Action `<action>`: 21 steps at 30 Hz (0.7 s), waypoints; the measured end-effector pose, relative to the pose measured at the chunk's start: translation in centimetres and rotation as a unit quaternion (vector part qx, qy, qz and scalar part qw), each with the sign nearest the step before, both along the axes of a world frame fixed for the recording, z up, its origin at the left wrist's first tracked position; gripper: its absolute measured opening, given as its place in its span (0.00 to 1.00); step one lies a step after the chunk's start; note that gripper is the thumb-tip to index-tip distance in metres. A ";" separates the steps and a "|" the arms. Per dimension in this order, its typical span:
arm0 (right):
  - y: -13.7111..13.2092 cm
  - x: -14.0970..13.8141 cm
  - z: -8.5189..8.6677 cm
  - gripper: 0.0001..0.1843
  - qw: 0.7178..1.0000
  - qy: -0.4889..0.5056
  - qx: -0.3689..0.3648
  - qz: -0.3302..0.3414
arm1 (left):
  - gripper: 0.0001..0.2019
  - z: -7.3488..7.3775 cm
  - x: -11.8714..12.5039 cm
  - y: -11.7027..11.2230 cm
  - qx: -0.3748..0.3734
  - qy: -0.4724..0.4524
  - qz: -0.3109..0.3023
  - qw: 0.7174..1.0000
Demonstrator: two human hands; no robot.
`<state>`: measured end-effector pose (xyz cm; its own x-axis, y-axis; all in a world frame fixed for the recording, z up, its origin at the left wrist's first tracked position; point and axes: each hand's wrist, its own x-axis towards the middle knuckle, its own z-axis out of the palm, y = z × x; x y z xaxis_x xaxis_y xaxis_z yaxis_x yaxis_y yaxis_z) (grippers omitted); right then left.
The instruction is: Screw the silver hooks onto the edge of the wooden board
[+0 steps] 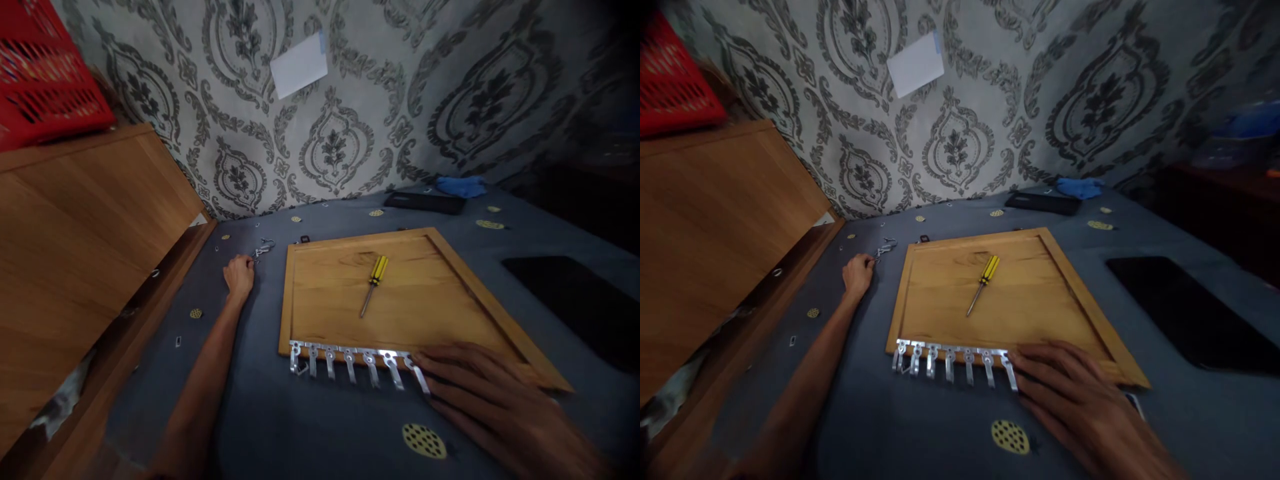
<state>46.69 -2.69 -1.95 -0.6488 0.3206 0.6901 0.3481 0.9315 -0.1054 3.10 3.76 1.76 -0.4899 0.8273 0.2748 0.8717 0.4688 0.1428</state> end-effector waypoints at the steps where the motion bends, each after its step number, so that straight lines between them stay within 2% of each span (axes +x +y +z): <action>1: -0.1 0.0 0.3 0.18 1.000 -0.002 -0.004 0.000 | 0.17 0.0 0.0 0.0 0.006 -0.002 0.000 1.000; 7: -1.3 -0.3 1.4 0.14 0.998 -0.030 -0.054 -0.022 | 0.16 0.4 -0.4 -0.9 0.053 -0.039 -0.005 0.998; 13: -1.8 -0.3 1.8 0.12 0.996 -0.045 -0.075 -0.037 | 0.07 2.1 0.0 -1.3 0.141 -0.084 -0.056 0.985; 17: -2.0 -0.3 1.8 0.12 0.994 -0.048 -0.089 -0.040 | 0.05 3.5 3.5 -1.4 0.167 -0.135 -0.152 0.965; 21: -2.0 -0.4 1.4 0.11 0.994 -0.029 -0.100 -0.036 | 0.06 4.4 9.5 -2.3 0.118 -0.193 -0.281 0.933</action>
